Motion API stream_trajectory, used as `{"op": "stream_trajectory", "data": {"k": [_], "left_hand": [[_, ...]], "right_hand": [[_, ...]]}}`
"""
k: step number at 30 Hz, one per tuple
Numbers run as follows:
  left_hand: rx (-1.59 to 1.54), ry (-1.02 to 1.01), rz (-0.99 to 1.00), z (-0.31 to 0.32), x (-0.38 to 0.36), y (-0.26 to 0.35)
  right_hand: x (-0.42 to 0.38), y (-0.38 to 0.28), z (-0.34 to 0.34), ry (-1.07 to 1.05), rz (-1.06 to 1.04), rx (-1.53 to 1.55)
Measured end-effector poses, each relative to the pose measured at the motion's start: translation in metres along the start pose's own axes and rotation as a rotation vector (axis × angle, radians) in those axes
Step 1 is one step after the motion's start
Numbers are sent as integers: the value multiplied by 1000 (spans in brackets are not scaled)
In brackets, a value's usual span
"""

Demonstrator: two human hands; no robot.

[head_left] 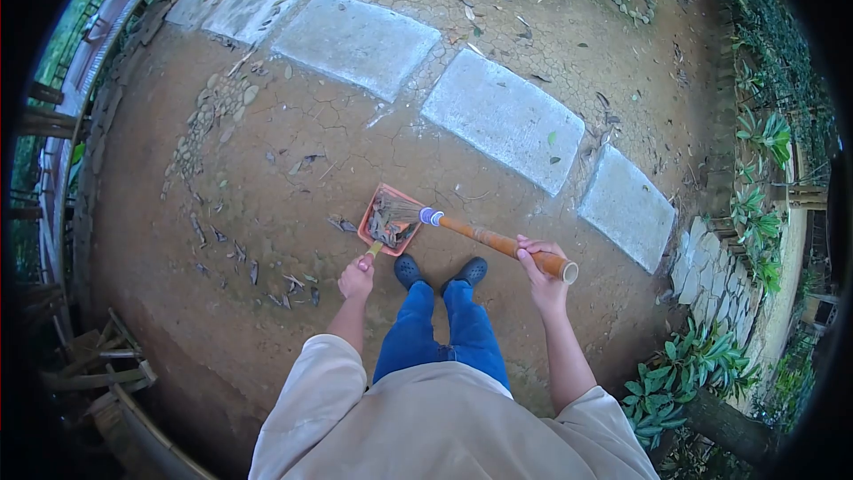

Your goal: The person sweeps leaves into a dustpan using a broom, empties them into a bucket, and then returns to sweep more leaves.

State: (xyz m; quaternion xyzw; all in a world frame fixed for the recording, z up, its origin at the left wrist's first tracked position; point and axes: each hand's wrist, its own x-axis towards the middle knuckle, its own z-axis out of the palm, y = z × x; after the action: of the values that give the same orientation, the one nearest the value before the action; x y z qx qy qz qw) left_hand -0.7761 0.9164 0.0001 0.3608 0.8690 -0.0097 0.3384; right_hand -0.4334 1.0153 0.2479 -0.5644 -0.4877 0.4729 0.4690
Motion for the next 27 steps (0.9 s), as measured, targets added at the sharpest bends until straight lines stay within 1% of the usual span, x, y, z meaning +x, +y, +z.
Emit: {"op": "stream_trajectory", "data": {"k": [2,5,9,12,20,23,27], "left_hand": [[-21,27,1,0,0,2],[-47,47,12,1,-3,3],[-67,74,44,3,-5,5],[-49,45,49,4,-4,7],[90,-7,194,9,1,13],[146,-31,222,7,2,26],[202,-50,241,13,7,47]], "right_hand": [[-1,-8,-3,-28,-27,-1],[2,-12,-9,-16,-60,-13],[8,-12,-17,79,-78,-3],[6,-9,-24,130,-95,-35],[-10,10,-52,287,-143,-151],[-18,25,-62,344,-182,-213],[-25,43,-71,347,-222,-326]]}}
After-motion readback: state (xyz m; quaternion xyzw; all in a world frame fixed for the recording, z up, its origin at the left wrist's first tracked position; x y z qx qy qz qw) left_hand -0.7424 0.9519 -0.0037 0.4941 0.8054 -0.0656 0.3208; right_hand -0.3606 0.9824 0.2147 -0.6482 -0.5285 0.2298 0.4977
